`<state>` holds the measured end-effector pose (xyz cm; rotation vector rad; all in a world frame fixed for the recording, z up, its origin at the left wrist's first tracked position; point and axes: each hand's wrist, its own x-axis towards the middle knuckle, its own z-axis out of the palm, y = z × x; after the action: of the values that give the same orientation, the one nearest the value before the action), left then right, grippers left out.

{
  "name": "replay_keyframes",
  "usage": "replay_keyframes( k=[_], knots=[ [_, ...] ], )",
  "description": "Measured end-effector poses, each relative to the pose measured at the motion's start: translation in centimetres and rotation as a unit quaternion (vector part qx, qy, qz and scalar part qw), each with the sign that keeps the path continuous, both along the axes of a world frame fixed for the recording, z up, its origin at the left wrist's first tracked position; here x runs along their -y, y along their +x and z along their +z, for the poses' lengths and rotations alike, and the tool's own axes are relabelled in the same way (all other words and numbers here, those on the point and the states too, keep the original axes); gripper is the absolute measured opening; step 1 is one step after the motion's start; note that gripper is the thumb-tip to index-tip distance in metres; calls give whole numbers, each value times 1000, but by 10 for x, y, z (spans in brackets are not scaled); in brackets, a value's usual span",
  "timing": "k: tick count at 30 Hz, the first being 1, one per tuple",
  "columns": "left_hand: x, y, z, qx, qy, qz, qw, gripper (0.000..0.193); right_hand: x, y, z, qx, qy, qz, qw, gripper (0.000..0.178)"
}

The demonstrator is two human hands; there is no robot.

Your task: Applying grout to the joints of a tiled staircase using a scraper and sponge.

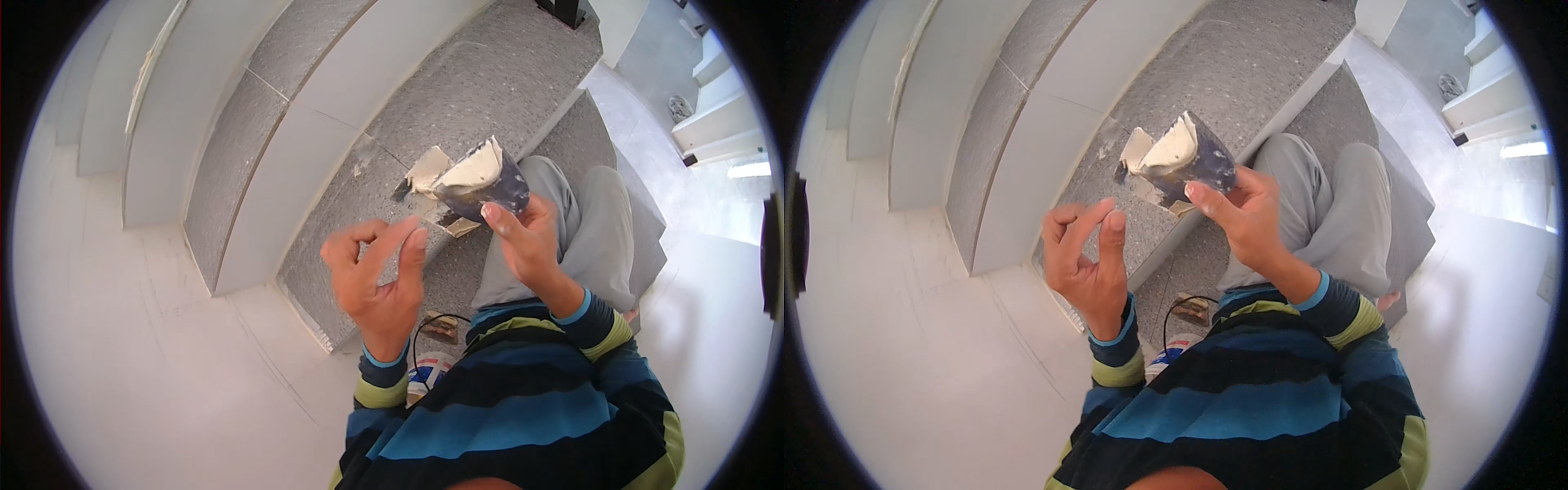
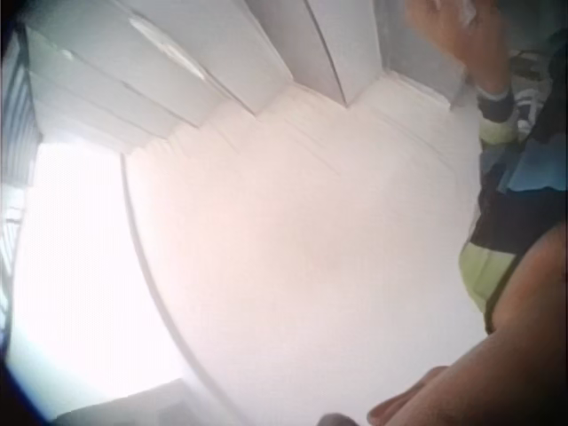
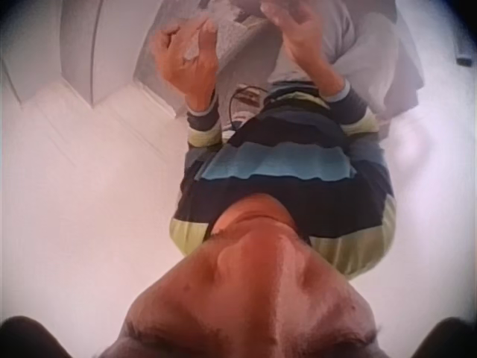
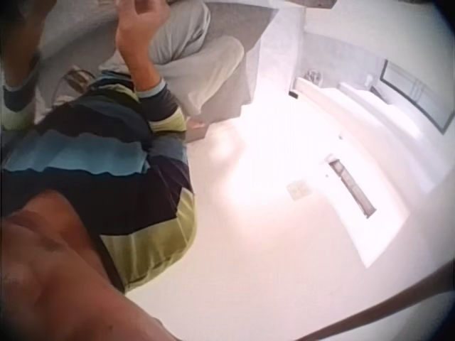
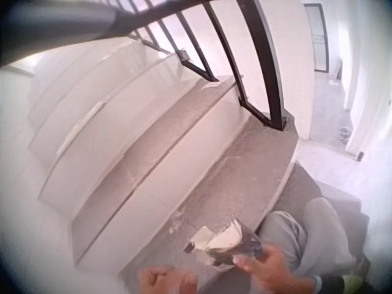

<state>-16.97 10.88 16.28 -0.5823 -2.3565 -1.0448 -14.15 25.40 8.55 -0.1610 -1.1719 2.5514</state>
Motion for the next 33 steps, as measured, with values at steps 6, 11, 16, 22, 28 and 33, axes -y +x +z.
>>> replay_keyframes(
  k=[6, 11, 16, 22, 28, 33],
  knots=[
    [-38, -10, 24, -104, -147, -84, 980, 20, -9, 6, 2, -3, 47, -16, 999, 22],
    [-53, -11, 26, -122, -167, -78, 975, 21, -21, 10, 0, 11, 103, -19, 994, 23],
    [-55, -12, 21, -116, -178, -88, 973, 21, -19, 11, 3, 1, 87, -19, 996, 24],
    [-57, -15, 22, -116, -186, -87, 972, 17, -20, 7, 4, 0, 108, -26, 994, 23],
    [-36, -22, 27, -40, -112, -78, 990, 10, -15, 5, -1, 19, 93, -15, 995, 23],
    [-2, -32, 51, 128, 78, -66, 986, 14, -12, 0, -3, 13, -24, -34, 999, 19]
  ],
)
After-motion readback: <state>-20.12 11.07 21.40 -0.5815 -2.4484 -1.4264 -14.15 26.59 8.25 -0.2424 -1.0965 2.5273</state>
